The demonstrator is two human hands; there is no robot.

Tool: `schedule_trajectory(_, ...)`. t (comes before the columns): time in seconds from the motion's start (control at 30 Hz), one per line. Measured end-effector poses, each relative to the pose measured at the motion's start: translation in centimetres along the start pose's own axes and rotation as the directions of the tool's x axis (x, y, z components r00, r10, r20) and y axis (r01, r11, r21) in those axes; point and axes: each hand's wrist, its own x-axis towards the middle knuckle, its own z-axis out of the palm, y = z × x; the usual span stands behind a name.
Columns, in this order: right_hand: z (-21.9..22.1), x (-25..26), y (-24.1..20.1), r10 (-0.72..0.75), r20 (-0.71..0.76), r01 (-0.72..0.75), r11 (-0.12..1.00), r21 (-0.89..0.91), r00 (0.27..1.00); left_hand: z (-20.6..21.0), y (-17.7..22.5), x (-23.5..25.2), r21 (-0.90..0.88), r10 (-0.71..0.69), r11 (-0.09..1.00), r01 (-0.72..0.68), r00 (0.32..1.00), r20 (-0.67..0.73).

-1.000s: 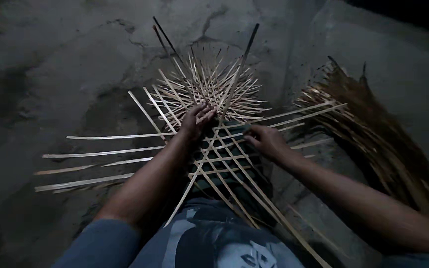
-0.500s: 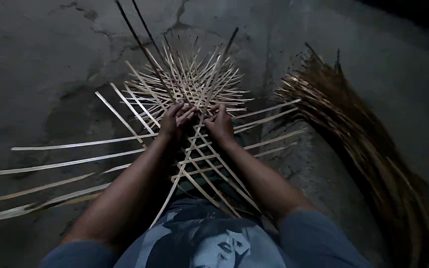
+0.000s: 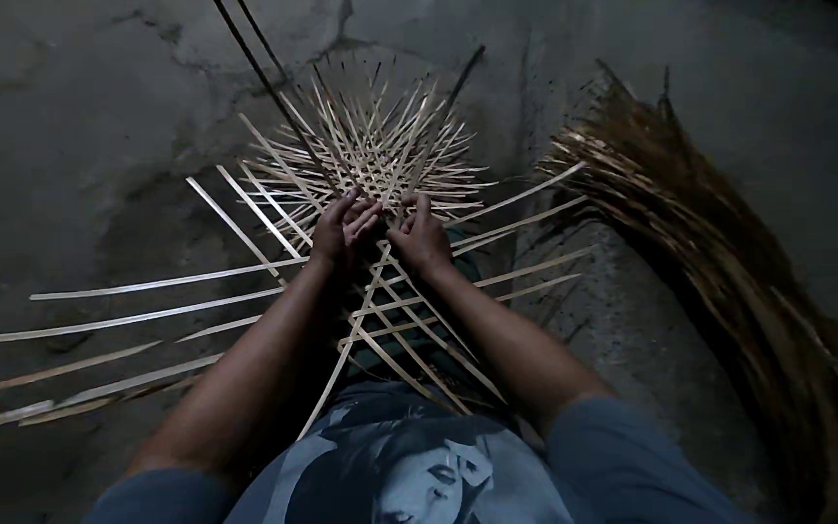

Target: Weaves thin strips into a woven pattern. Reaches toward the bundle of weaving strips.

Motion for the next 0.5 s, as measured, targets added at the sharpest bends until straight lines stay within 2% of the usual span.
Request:
schedule_trajectory(0.1,-0.1,0.1,0.2,-0.045,0.027,0.043,0.998,0.049,0.999,-0.3,0.0,0.0,0.021,0.010,1.000,-0.010,1.000,-0.005)
schedule_trajectory(0.17,-1.3,0.2,1.2,-0.166,0.006,0.162,0.971,0.178,0.986,-0.6,0.0,-0.3,0.033,0.018,0.999,-0.019,0.999,0.039)
schedule_trajectory(0.27,-6.4,0.3,4.3,-0.266,-0.152,0.304,0.884,0.355,0.952,-0.6,0.0,-0.6,-0.001,0.021,1.000,-0.021,0.995,0.094)
schedule_trajectory(0.33,-11.7,0.0,7.4,-0.256,-0.315,0.357,0.876,0.325,0.914,-0.2,0.0,-1.0,0.017,0.038,0.999,-0.040,0.997,0.067)
schedule_trajectory(0.4,-17.7,-0.6,12.1,-0.146,-0.470,0.264,0.944,0.196,0.871,-0.1,-0.2,-1.2,0.046,0.070,0.996,-0.073,0.994,0.082)
schedule_trajectory(0.47,-23.6,-1.9,17.4,0.022,-0.547,-0.005,0.999,0.033,0.837,-0.2,-0.4,-1.3,0.079,0.103,0.990,-0.113,0.987,0.121)
schedule_trajectory(0.5,-26.0,-2.9,19.9,0.113,-0.582,-0.164,0.986,-0.035,0.805,-0.3,-0.5,-1.4,0.080,0.113,0.989,-0.125,0.984,0.134)
